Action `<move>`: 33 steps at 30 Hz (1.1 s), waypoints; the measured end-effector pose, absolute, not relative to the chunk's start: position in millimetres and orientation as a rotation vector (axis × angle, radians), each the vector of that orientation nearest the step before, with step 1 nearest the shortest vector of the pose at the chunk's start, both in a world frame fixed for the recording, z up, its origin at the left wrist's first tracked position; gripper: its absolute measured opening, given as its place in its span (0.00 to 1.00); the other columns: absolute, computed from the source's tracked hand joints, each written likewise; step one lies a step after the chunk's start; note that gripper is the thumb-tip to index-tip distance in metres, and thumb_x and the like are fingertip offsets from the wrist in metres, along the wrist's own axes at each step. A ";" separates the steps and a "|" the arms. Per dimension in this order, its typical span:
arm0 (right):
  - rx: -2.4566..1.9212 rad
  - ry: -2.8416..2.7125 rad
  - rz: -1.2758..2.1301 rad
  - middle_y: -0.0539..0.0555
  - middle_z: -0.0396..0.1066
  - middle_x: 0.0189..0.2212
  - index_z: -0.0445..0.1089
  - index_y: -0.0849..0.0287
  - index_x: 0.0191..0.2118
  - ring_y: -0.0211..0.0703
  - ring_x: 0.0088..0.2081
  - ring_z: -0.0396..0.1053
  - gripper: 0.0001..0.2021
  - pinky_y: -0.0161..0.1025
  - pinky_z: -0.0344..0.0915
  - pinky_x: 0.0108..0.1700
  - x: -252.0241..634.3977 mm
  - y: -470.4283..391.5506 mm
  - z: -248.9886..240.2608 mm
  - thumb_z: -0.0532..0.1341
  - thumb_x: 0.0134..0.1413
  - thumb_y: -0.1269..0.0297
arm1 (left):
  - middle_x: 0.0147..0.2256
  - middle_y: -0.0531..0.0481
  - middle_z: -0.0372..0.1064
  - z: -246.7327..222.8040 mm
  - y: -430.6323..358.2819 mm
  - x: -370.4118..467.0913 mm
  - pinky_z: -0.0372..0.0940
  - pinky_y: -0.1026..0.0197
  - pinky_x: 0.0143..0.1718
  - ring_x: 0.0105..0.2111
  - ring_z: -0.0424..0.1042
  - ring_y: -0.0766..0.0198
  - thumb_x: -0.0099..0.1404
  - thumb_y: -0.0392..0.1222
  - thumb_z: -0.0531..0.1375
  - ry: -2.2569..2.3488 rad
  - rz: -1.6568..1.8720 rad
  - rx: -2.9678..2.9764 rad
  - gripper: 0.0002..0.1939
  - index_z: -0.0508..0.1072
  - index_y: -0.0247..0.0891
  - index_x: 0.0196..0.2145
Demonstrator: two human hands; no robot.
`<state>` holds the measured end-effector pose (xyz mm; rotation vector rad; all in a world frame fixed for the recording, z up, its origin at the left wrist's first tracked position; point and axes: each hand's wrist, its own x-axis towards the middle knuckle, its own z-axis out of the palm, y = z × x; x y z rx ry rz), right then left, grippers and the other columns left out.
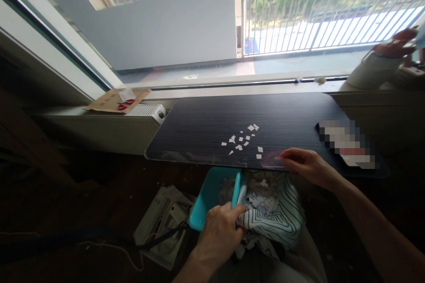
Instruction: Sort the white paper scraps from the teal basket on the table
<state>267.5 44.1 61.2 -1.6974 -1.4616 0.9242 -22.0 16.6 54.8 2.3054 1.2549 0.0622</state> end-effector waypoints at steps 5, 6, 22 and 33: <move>-1.711 -1.331 0.780 0.51 0.71 0.24 0.72 0.59 0.37 0.37 0.24 0.66 0.17 0.35 0.64 0.29 270.0 68.6 55.7 0.60 0.47 0.52 | 0.32 0.53 0.69 54.2 16.2 -22.4 0.56 0.61 0.35 0.33 0.67 0.60 0.56 0.35 0.57 1.253 0.058 2.317 0.14 0.73 0.47 0.40; -1.712 -1.312 0.765 0.51 0.71 0.24 0.72 0.59 0.37 0.37 0.24 0.66 0.17 0.35 0.65 0.29 270.2 72.1 54.5 0.60 0.47 0.52 | 0.32 0.53 0.69 54.5 16.2 -22.4 0.56 0.61 0.35 0.33 0.67 0.60 0.56 0.35 0.57 1.256 0.053 2.318 0.14 0.73 0.47 0.40; -1.638 -1.464 1.005 0.51 0.72 0.26 0.72 0.58 0.35 0.37 0.25 0.66 0.16 0.34 0.66 0.28 262.2 55.8 58.2 0.60 0.47 0.51 | 0.33 0.53 0.69 56.0 16.1 -21.8 0.56 0.60 0.36 0.34 0.67 0.59 0.56 0.35 0.57 1.258 0.017 2.339 0.14 0.73 0.46 0.40; -1.672 -1.438 0.875 0.52 0.72 0.26 0.73 0.59 0.36 0.38 0.25 0.66 0.17 0.35 0.66 0.29 271.4 46.4 58.0 0.60 0.47 0.50 | 0.34 0.53 0.69 60.9 16.9 -19.9 0.57 0.61 0.36 0.35 0.67 0.60 0.57 0.36 0.57 1.276 -0.057 2.341 0.13 0.73 0.45 0.41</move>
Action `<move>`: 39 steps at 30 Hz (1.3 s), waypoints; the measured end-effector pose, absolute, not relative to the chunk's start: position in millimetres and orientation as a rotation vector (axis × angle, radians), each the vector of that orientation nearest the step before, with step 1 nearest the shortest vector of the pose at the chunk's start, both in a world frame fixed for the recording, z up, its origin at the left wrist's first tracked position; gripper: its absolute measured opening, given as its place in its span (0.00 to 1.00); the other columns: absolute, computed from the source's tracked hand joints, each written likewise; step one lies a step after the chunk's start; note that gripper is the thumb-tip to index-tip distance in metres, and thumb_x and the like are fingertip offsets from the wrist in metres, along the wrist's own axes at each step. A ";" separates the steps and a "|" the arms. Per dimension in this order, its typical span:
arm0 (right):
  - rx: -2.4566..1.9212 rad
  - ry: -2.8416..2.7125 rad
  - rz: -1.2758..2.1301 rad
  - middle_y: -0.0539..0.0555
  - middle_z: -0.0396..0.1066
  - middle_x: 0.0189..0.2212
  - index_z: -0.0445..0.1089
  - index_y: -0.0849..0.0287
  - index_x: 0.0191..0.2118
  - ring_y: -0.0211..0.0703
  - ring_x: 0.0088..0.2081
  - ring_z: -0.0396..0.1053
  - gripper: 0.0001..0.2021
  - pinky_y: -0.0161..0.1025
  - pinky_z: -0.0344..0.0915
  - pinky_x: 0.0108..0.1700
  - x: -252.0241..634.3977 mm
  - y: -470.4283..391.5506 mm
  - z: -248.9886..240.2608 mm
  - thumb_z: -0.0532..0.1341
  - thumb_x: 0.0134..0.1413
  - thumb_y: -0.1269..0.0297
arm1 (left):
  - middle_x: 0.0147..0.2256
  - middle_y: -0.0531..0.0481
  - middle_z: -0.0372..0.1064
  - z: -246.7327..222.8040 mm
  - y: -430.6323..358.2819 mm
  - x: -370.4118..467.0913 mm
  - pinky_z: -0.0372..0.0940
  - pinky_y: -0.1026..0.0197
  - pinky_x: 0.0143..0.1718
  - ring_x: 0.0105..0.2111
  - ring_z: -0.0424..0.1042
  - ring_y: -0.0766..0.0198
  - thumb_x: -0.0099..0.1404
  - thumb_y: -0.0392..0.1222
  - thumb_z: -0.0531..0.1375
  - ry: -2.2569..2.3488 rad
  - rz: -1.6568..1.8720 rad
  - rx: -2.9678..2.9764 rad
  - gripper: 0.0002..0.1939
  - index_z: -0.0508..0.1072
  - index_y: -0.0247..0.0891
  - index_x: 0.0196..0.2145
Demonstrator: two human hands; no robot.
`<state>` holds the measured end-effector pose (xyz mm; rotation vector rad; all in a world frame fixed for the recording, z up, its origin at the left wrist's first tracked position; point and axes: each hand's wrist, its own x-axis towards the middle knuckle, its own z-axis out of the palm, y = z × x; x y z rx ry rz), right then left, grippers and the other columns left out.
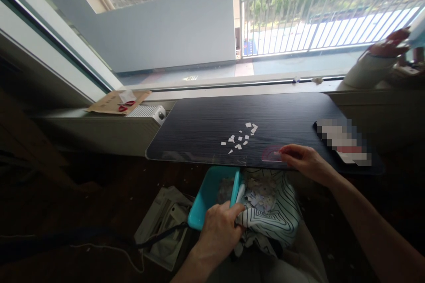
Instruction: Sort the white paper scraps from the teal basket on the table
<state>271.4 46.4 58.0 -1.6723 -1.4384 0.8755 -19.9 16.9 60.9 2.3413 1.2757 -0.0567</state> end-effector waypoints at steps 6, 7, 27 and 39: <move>-1.703 -1.403 0.866 0.51 0.72 0.25 0.73 0.58 0.36 0.38 0.24 0.66 0.17 0.35 0.65 0.28 274.0 48.2 56.7 0.60 0.46 0.50 | 0.33 0.51 0.68 48.2 5.3 -28.5 0.58 0.59 0.37 0.34 0.67 0.58 0.55 0.33 0.57 1.214 -0.081 2.431 0.15 0.72 0.45 0.40; -1.705 -1.382 0.856 0.51 0.71 0.25 0.73 0.59 0.36 0.37 0.24 0.66 0.18 0.34 0.64 0.27 273.6 49.5 56.0 0.60 0.46 0.50 | 0.33 0.51 0.68 44.3 2.1 -30.0 0.58 0.59 0.37 0.34 0.67 0.58 0.54 0.33 0.57 1.179 -0.107 2.460 0.15 0.72 0.45 0.39; -1.673 -1.232 0.878 0.51 0.69 0.22 0.71 0.62 0.35 0.37 0.23 0.66 0.18 0.33 0.63 0.24 272.4 56.3 43.9 0.62 0.43 0.51 | 0.34 0.43 0.69 16.3 -7.9 -9.3 0.64 0.58 0.32 0.32 0.70 0.54 0.56 0.41 0.58 0.970 -0.467 2.549 0.08 0.75 0.39 0.32; -1.595 -1.281 0.938 0.50 0.69 0.21 0.72 0.59 0.35 0.36 0.22 0.64 0.17 0.33 0.62 0.25 258.9 75.7 52.9 0.62 0.44 0.50 | 0.32 0.49 0.66 54.1 -3.3 -43.5 0.58 0.59 0.33 0.32 0.66 0.60 0.54 0.38 0.58 0.849 -0.318 2.538 0.01 0.68 0.39 0.26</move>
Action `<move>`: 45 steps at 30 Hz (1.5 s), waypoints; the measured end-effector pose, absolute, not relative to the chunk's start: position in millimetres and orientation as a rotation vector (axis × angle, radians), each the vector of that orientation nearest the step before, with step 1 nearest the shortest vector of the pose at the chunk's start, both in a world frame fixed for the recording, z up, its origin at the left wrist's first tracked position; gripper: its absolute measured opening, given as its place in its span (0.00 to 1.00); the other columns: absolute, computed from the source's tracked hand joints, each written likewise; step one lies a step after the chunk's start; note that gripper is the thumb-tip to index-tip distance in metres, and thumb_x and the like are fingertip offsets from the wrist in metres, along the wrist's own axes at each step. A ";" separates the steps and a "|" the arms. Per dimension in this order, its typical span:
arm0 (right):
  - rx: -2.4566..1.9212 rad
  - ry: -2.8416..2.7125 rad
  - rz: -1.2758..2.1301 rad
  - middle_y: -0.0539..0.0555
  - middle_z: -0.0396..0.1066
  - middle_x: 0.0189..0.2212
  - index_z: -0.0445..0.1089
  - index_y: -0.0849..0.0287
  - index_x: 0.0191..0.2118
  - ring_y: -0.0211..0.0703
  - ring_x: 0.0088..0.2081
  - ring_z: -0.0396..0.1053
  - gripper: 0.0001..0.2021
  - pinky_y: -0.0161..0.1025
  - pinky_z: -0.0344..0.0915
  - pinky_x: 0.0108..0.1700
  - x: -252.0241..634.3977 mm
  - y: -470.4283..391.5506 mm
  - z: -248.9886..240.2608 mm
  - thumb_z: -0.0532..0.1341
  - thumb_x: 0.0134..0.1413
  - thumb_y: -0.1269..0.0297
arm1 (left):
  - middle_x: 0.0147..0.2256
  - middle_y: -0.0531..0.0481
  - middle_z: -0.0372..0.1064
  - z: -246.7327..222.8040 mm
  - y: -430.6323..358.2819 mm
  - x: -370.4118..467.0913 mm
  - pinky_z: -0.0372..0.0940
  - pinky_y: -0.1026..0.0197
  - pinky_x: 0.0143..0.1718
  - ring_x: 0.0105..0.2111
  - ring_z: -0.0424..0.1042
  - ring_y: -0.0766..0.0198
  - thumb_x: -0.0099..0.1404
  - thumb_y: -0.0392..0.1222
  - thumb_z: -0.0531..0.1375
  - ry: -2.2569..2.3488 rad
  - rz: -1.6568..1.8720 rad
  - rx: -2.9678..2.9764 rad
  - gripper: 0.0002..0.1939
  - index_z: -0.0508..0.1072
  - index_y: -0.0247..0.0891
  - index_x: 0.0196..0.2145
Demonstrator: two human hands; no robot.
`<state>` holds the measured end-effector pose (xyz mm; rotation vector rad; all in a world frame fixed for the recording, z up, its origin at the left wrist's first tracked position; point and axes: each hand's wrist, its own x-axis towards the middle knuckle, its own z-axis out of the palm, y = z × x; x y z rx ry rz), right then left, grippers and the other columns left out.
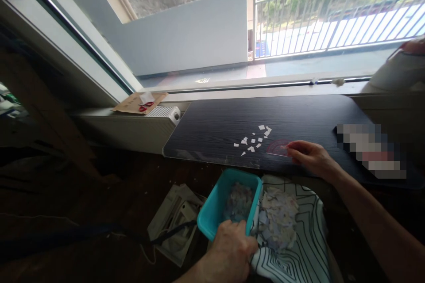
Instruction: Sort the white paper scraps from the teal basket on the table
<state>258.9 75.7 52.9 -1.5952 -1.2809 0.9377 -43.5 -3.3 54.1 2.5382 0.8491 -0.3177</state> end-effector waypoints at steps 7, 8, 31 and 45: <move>-1.604 -1.517 0.813 0.51 0.70 0.22 0.72 0.60 0.35 0.37 0.23 0.66 0.15 0.34 0.63 0.27 225.7 112.9 54.9 0.58 0.48 0.54 | 0.30 0.50 0.65 57.5 4.0 -46.1 0.58 0.59 0.35 0.32 0.65 0.60 0.53 0.37 0.58 0.959 -0.226 2.520 0.01 0.67 0.40 0.26; -1.624 -1.552 0.804 0.51 0.71 0.23 0.72 0.60 0.35 0.38 0.24 0.66 0.14 0.34 0.63 0.27 223.8 113.7 55.8 0.58 0.48 0.54 | 0.30 0.50 0.65 57.3 4.4 -46.5 0.58 0.59 0.35 0.32 0.65 0.60 0.53 0.37 0.58 0.965 -0.218 2.517 0.01 0.67 0.40 0.26; -1.661 -1.603 0.748 0.51 0.72 0.25 0.73 0.59 0.36 0.39 0.26 0.67 0.14 0.35 0.63 0.30 212.1 109.3 48.2 0.58 0.49 0.55 | 0.29 0.51 0.66 68.2 15.2 -30.6 0.58 0.59 0.35 0.29 0.64 0.61 0.58 0.41 0.58 0.887 -0.172 2.559 0.04 0.69 0.40 0.26; -1.540 -1.640 0.811 0.50 0.72 0.25 0.72 0.58 0.36 0.39 0.27 0.68 0.13 0.34 0.63 0.30 201.5 119.9 45.0 0.57 0.50 0.56 | 0.29 0.51 0.66 69.4 19.2 -27.4 0.59 0.59 0.35 0.30 0.65 0.61 0.54 0.38 0.59 0.857 -0.226 2.583 0.01 0.68 0.40 0.26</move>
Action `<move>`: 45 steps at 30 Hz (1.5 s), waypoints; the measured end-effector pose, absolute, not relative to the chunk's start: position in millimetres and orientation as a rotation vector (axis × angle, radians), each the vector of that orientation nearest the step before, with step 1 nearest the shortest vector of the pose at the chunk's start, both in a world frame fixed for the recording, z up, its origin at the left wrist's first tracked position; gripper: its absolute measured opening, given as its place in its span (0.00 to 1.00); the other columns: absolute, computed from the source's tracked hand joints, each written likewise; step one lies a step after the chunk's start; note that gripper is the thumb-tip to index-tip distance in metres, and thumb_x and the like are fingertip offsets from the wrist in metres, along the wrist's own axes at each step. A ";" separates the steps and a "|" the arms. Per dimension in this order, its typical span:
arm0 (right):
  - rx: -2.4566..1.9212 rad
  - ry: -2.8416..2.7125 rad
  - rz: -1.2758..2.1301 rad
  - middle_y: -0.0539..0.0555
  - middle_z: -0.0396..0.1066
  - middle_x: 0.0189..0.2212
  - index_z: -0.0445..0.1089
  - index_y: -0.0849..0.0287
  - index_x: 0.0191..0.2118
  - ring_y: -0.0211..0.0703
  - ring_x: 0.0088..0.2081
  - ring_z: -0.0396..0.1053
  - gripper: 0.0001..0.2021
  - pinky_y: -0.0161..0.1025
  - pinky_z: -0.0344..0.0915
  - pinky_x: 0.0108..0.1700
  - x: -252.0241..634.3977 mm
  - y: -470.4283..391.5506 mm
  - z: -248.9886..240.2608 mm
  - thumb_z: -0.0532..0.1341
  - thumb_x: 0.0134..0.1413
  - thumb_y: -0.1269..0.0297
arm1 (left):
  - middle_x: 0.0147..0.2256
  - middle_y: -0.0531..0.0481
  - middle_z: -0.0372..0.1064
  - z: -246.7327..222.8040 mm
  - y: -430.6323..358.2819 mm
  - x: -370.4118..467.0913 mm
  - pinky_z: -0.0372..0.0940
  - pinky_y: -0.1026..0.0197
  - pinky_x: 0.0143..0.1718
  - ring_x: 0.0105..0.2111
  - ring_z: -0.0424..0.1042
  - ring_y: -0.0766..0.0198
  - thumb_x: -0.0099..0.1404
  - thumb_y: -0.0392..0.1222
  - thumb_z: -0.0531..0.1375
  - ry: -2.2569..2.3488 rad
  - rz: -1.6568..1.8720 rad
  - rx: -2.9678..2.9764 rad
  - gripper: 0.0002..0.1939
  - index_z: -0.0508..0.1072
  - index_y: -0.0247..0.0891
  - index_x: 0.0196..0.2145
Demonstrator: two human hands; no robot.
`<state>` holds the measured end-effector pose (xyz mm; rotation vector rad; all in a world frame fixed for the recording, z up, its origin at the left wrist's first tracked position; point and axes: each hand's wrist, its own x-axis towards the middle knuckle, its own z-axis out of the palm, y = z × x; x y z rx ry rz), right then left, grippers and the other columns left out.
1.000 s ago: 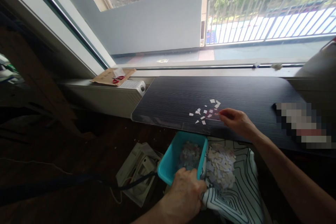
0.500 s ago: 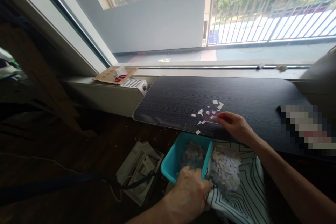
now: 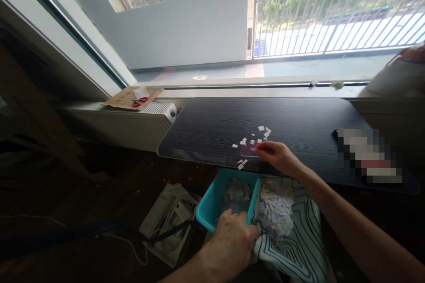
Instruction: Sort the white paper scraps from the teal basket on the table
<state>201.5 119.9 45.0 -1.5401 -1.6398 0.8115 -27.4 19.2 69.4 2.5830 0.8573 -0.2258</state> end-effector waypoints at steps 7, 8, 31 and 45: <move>-1.519 -1.682 0.879 0.50 0.71 0.25 0.72 0.58 0.35 0.37 0.26 0.66 0.13 0.33 0.62 0.28 198.0 111.2 50.3 0.56 0.51 0.56 | 0.29 0.51 0.67 67.3 20.1 -26.8 0.59 0.59 0.35 0.30 0.66 0.60 0.55 0.40 0.60 0.856 -0.196 2.590 0.03 0.69 0.40 0.26; -1.509 -1.717 0.905 0.49 0.70 0.24 0.73 0.58 0.35 0.37 0.25 0.66 0.13 0.33 0.61 0.28 198.3 107.4 52.0 0.56 0.51 0.55 | 0.29 0.51 0.67 67.6 20.4 -26.5 0.59 0.59 0.35 0.30 0.66 0.60 0.55 0.40 0.60 0.856 -0.202 2.593 0.03 0.69 0.40 0.26; -1.618 -1.573 0.795 0.54 0.73 0.26 0.73 0.60 0.37 0.41 0.26 0.68 0.15 0.36 0.65 0.29 207.3 91.3 46.9 0.59 0.49 0.53 | 0.29 0.49 0.67 82.4 18.5 -20.7 0.60 0.57 0.37 0.29 0.66 0.60 0.59 0.42 0.58 0.858 -0.270 2.584 0.05 0.71 0.38 0.28; -1.608 -1.698 0.825 0.52 0.73 0.27 0.73 0.58 0.37 0.40 0.27 0.68 0.15 0.35 0.64 0.30 203.8 90.3 46.3 0.58 0.50 0.53 | 0.30 0.50 0.66 78.5 25.0 -62.0 0.59 0.59 0.35 0.30 0.66 0.60 0.57 0.37 0.57 1.099 -0.240 2.523 0.02 0.69 0.40 0.27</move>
